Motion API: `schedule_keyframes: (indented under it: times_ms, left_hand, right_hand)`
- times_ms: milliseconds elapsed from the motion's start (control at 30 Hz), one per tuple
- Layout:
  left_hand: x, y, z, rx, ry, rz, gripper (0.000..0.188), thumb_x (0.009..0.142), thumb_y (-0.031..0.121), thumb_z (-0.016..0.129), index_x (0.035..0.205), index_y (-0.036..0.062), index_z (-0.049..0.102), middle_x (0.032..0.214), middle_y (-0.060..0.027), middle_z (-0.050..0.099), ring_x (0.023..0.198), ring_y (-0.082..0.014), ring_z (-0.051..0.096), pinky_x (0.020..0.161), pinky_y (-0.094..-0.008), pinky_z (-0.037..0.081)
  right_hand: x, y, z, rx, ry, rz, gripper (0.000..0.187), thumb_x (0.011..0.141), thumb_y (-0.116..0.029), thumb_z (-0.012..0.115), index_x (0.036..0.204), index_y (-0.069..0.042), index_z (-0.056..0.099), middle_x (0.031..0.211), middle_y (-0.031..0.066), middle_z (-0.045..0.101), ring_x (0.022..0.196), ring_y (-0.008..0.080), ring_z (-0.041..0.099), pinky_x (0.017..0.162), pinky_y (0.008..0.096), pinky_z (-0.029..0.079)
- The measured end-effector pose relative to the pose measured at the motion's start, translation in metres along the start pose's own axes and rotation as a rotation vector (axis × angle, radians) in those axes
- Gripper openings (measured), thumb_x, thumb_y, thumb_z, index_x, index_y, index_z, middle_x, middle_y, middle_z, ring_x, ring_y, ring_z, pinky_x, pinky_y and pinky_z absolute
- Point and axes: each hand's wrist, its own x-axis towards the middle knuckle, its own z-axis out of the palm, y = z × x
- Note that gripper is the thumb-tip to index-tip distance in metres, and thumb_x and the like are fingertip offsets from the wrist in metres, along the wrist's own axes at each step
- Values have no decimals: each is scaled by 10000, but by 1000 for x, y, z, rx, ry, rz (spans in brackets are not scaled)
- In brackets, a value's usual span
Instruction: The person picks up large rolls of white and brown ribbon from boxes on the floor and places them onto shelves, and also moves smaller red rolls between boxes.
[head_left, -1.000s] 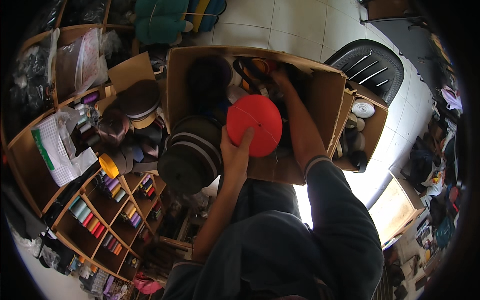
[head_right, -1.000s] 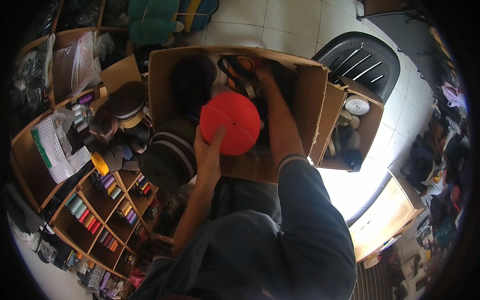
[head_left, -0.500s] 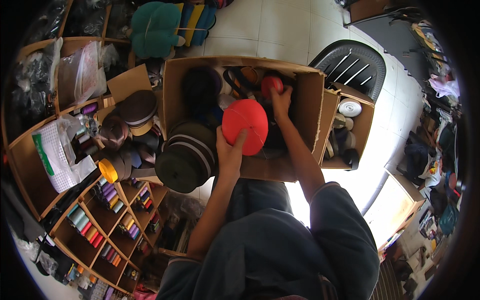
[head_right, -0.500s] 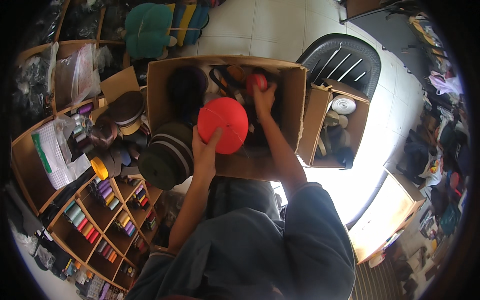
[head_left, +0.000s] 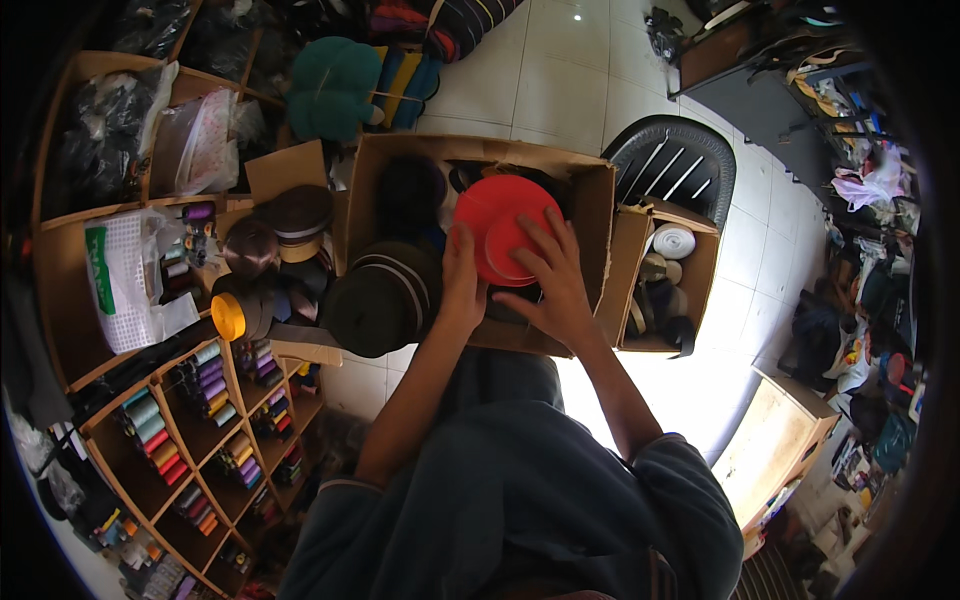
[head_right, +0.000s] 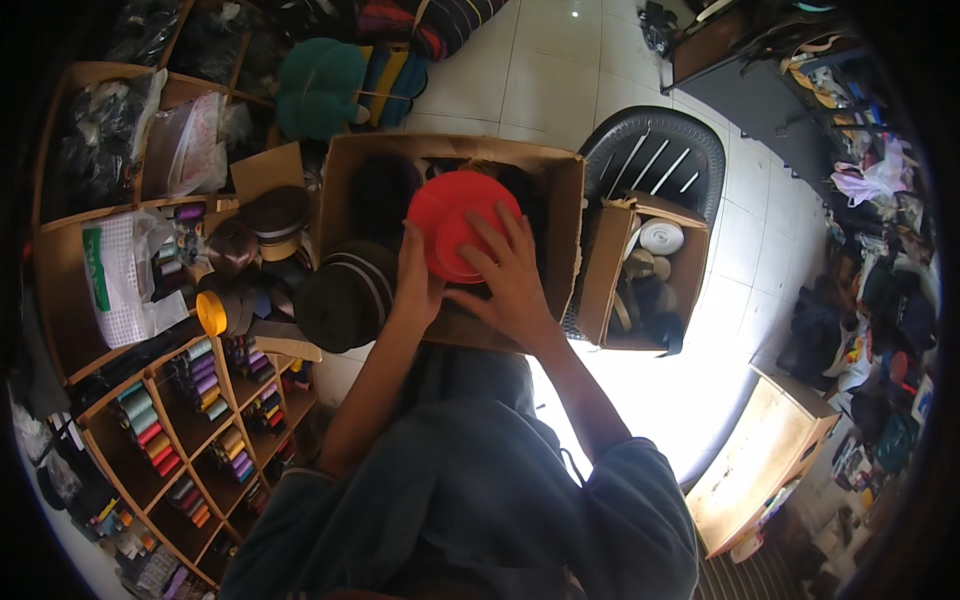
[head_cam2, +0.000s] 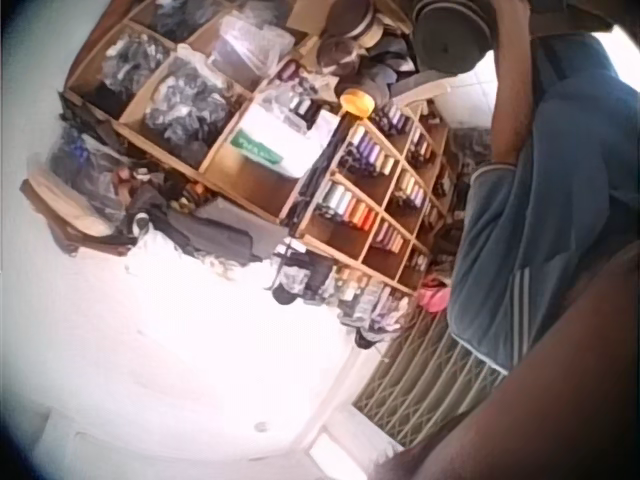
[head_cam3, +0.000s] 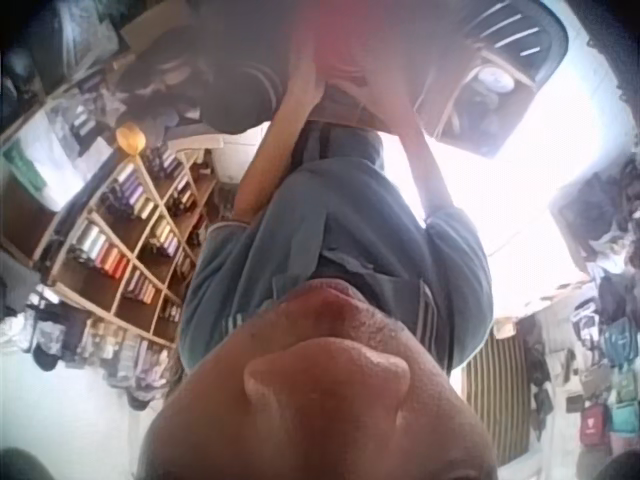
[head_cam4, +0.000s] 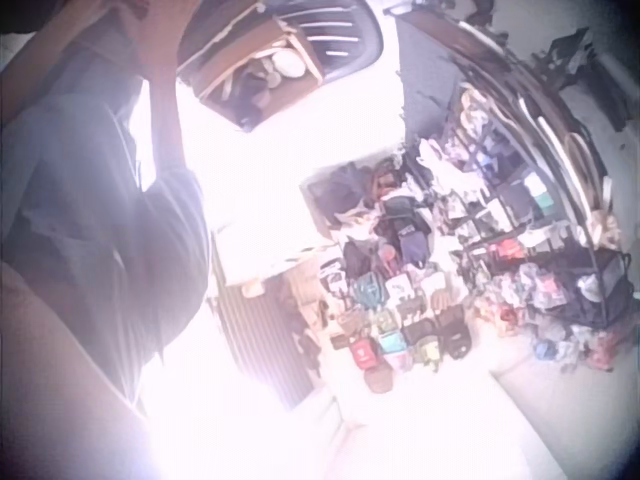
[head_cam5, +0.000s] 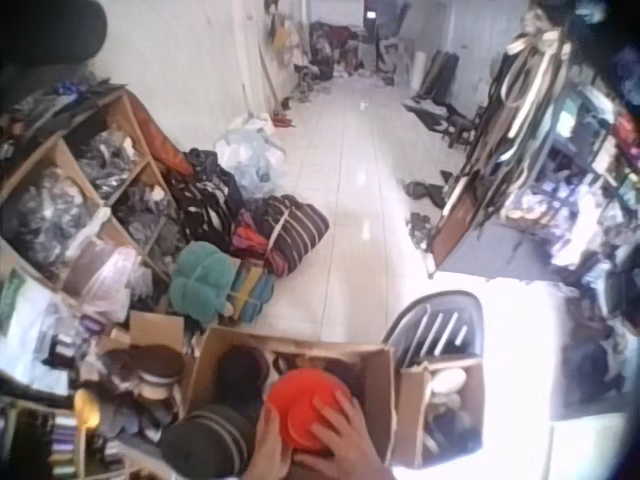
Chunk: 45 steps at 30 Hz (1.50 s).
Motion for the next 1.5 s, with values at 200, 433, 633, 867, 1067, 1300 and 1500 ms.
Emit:
schedule_keyframes:
  times_ms: [200,433,633,867,1067,1300,1500]
  left_hand:
    - [-24,17,-7,12,-147,76,552,857,220,611,1313,120,318,1253,-96,441,1128,-247,503,888,-401,506]
    - [-44,60,-3,-93,-95,239,554,808,164,631,1282,120,348,1211,-95,469,1115,-250,516,878,-407,513]
    - [-54,130,-24,-111,-46,457,563,825,265,622,1310,104,387,1292,-89,474,1185,-256,486,955,-448,456]
    - [-112,194,-78,-88,144,666,612,819,361,599,1326,85,393,1339,-115,438,1231,-274,441,994,-474,411]
    - [-162,195,-136,-187,330,776,610,843,387,565,1336,77,383,1349,-107,429,1246,-276,417,1018,-470,374]
    - [-186,148,-134,-136,333,716,631,865,338,560,1369,41,322,1353,-117,424,1239,-245,434,1032,-412,370]
    - [-150,143,-81,393,95,504,672,771,167,674,1338,77,325,1262,-129,454,1163,-228,469,959,-345,410]
  right_hand:
    - [6,-14,-20,153,-202,-95,575,722,-246,733,1241,-121,520,1439,136,329,1362,400,194,1096,529,200]
    - [2,-28,-3,884,337,286,518,850,-216,627,1289,-22,435,1236,153,508,1208,258,432,976,387,384]
    - [-12,-25,-29,1061,-679,633,198,878,-153,594,1006,-3,610,769,18,607,685,77,538,639,225,430]
    - [4,18,-42,851,-124,535,184,906,-201,573,935,-29,630,668,-33,521,612,44,473,571,206,376]
    - [23,11,-12,958,8,522,247,942,-229,509,1022,-19,613,767,18,574,706,94,548,652,242,455]
    - [43,-92,47,1345,-527,384,761,838,-538,567,1362,-50,310,1225,169,466,1083,268,528,837,400,503]
    - [48,-134,67,1244,-352,535,884,755,-472,678,1423,-127,212,1375,141,364,1269,304,380,931,506,436]
